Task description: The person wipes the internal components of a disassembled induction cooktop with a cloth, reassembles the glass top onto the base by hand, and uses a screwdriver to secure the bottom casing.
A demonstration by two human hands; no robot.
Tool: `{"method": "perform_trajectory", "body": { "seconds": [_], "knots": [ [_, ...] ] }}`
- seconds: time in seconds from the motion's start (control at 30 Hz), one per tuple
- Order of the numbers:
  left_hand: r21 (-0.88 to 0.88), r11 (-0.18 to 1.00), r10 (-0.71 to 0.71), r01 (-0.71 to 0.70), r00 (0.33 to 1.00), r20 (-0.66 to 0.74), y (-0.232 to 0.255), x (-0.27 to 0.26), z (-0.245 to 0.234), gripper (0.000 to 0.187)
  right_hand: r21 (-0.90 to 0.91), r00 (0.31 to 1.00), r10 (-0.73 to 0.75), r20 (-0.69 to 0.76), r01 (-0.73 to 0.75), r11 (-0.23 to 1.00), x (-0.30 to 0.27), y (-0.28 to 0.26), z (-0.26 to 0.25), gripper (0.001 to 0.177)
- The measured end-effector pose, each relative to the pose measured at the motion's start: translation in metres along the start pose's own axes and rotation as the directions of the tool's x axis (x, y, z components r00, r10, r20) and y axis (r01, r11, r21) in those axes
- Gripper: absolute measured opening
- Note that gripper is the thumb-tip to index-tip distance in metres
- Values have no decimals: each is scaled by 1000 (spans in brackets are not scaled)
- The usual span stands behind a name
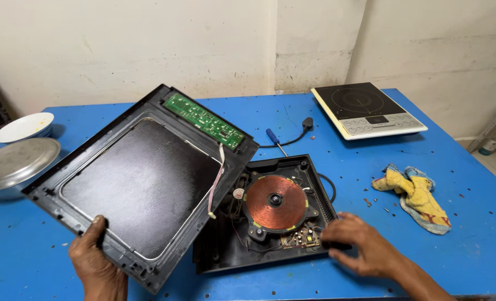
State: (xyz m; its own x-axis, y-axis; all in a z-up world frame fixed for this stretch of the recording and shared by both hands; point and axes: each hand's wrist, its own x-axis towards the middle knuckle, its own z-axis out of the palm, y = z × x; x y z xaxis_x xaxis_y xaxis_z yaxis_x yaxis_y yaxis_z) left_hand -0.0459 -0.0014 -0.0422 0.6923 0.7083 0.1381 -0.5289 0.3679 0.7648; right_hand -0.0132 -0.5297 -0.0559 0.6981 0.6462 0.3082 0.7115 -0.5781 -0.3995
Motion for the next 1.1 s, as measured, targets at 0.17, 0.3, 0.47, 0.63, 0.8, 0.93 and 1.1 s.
{"method": "perform_trajectory", "body": {
  "seconds": [0.17, 0.3, 0.47, 0.63, 0.8, 0.93, 1.1],
  "knots": [
    [12, 1000, -24, 24, 999, 45, -13, 3, 10, 14, 392, 850, 445, -284, -321, 862, 25, -10, -20, 38],
    [46, 992, -116, 114, 992, 52, -23, 1, 31, 14, 619, 774, 550, -314, -272, 737, 61, -1, -23, 55],
    [113, 977, -198, 183, 971, 132, -35, -6, 59, 16, 664, 813, 469, -345, -142, 734, 93, 23, -32, 65],
    [153, 968, -233, 197, 932, 278, -41, -9, 83, 13, 714, 844, 508, -171, -249, 654, 117, 45, -38, 64],
    [178, 980, -167, 92, 863, 477, -35, 26, 126, 14, 595, 875, 438, -206, -244, 766, 152, 63, -63, 59],
    [139, 988, -139, 72, 811, 568, -24, 54, 156, 18, 796, 848, 506, -154, -197, 572, 160, 55, -88, 60],
    [103, 981, -196, 167, 827, 528, -29, 44, 162, 19, 954, 874, 450, -183, 48, 294, 143, 40, -101, 56]
  ]
}}
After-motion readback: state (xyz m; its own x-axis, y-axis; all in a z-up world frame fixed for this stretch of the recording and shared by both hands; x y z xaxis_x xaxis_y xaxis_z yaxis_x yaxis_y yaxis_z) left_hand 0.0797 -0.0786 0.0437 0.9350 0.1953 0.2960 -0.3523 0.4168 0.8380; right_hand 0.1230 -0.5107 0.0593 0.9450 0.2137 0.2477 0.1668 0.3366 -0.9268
